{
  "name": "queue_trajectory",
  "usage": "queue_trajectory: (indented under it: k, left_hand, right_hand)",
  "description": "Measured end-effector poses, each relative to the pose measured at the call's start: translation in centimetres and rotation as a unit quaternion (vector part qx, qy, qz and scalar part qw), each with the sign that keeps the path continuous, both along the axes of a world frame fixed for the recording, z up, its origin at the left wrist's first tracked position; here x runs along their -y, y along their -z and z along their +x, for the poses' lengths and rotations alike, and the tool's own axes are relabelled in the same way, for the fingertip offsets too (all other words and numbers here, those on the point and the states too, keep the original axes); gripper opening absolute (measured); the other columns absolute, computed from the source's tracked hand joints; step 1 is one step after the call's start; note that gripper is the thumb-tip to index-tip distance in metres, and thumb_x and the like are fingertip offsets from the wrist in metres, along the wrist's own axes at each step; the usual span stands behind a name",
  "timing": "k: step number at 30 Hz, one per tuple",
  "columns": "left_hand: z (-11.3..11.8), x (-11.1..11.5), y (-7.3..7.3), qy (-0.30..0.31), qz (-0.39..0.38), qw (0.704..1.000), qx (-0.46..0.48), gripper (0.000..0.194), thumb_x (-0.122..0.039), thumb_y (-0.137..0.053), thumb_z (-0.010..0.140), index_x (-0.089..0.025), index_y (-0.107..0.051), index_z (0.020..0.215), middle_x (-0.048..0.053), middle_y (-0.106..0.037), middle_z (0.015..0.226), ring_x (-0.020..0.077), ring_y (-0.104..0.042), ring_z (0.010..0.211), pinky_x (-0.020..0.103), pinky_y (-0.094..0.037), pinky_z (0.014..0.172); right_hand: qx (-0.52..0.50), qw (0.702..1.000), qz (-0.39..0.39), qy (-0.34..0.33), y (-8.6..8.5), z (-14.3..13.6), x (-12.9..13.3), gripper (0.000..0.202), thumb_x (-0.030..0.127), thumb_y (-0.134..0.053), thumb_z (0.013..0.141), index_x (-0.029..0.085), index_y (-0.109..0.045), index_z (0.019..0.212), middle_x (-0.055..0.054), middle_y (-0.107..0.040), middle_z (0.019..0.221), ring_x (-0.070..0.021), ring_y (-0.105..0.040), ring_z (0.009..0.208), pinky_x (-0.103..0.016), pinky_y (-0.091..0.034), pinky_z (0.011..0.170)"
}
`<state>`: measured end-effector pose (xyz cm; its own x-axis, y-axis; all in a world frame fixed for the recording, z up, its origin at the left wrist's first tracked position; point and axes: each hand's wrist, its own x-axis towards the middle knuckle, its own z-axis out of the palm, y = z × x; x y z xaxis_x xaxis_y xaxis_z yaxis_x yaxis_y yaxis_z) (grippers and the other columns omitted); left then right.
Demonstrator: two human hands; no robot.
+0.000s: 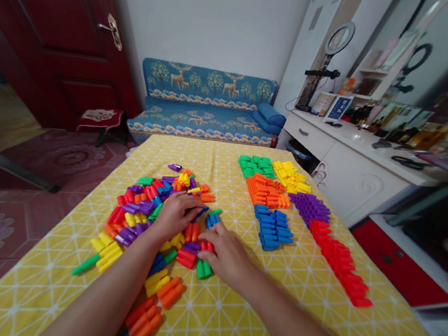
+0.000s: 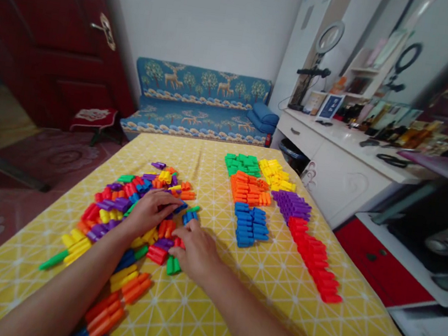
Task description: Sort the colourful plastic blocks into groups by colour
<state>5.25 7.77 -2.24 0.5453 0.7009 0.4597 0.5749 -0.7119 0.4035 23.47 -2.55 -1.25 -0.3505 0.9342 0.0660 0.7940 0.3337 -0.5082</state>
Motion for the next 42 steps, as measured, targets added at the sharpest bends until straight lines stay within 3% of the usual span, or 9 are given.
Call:
queue_trajectory:
  k: [6,12,20,26,30,33,37,40,42]
  left_hand:
    - [-0.2,-0.3,0.3,0.004,0.004,1.000,0.004,0.021,-0.025,-0.055,0.089,-0.022,-0.073,0.099,0.005,-0.075,0.099,0.0205,-0.068,0.092,0.036,-0.047,0.088]
    - [-0.2,-0.5,0.5,0.006,0.009,1.000,0.003,0.021,-0.026,-0.055,0.089,-0.022,-0.074,0.098,0.005,-0.076,0.098,0.0205,-0.068,0.091,0.035,-0.047,0.089]
    - [-0.2,-0.6,0.6,0.011,0.010,1.000,0.004,0.022,-0.027,-0.054,0.090,-0.022,-0.074,0.098,0.005,-0.076,0.097,0.0201,-0.069,0.089,0.034,-0.048,0.087]
    - [-0.3,-0.6,0.5,0.009,0.008,1.000,0.001,0.024,-0.032,-0.053,0.090,-0.022,-0.074,0.097,0.005,-0.076,0.097,0.0207,-0.069,0.090,0.035,-0.048,0.087]
    - [-0.4,-0.6,0.3,0.008,0.009,1.000,0.002,0.024,-0.030,-0.053,0.089,-0.022,-0.074,0.098,0.005,-0.076,0.096,0.0205,-0.069,0.088,0.035,-0.048,0.087]
    - [-0.4,-0.6,0.2,0.012,0.011,1.000,-0.002,0.024,-0.028,-0.053,0.089,-0.022,-0.074,0.099,0.005,-0.076,0.096,0.0205,-0.069,0.088,0.034,-0.049,0.085]
    - [-0.3,-0.7,0.4,0.015,0.014,1.000,0.001,0.024,-0.029,-0.053,0.090,-0.022,-0.074,0.097,0.005,-0.076,0.096,0.0204,-0.069,0.088,0.033,-0.049,0.084]
    - [-0.3,-0.8,0.6,0.018,0.015,1.000,-0.002,0.024,-0.030,-0.052,0.091,-0.022,-0.074,0.097,0.005,-0.076,0.097,0.0203,-0.068,0.089,0.033,-0.049,0.084]
    - [-0.4,-0.9,0.8,0.017,0.016,1.000,-0.006,0.024,-0.030,-0.053,0.091,-0.022,-0.073,0.098,0.005,-0.076,0.098,0.0205,-0.068,0.090,0.033,-0.048,0.084]
  right_hand:
    - [-0.046,0.996,0.010,0.071,0.8,-0.5,-0.5,0.020,0.023,-0.055,0.090,0.021,-0.068,0.105,-0.005,-0.059,0.105,-0.0164,-0.059,0.093,-0.028,-0.046,0.084]
    - [-0.053,0.996,-0.008,-0.075,0.7,2.2,-0.1,0.046,0.005,-0.052,0.083,0.028,-0.064,0.121,-0.002,-0.055,0.121,-0.0147,-0.057,0.103,-0.026,-0.043,0.090]
    - [0.010,0.999,0.010,-0.039,0.5,2.2,0.1,0.030,0.026,-0.069,0.079,0.027,-0.065,0.109,0.000,-0.059,0.110,-0.0153,-0.059,0.094,-0.026,-0.045,0.080]
    - [0.061,0.998,0.027,0.004,-0.1,1.9,0.5,0.042,0.045,-0.079,0.067,0.025,-0.062,0.100,0.000,-0.060,0.101,-0.0165,-0.059,0.083,-0.028,-0.045,0.071]
    - [0.021,0.997,0.069,-0.004,-1.2,2.9,0.6,0.038,0.046,-0.078,0.068,0.024,-0.066,0.097,-0.001,-0.063,0.101,-0.0190,-0.059,0.094,-0.030,-0.046,0.079]
    - [-0.034,0.979,0.172,0.102,-2.3,6.7,0.6,0.025,0.035,-0.066,0.082,0.023,-0.066,0.104,-0.004,-0.066,0.106,-0.0195,-0.058,0.102,-0.033,-0.044,0.091]
    - [0.033,0.897,0.254,0.361,-2.8,15.0,1.3,0.033,0.031,-0.051,0.088,0.017,-0.060,0.117,-0.012,-0.064,0.116,-0.0252,-0.058,0.109,-0.039,-0.043,0.095]
    - [0.149,0.836,0.143,0.508,-2.6,19.7,2.0,0.052,0.042,-0.050,0.086,0.015,-0.050,0.130,-0.017,-0.061,0.123,-0.0330,-0.057,0.113,-0.045,-0.046,0.090]
    - [0.189,0.818,0.047,0.541,-2.5,21.1,2.3,0.068,0.054,-0.049,0.085,0.014,-0.041,0.139,-0.020,-0.061,0.123,-0.0357,-0.059,0.111,-0.046,-0.048,0.085]
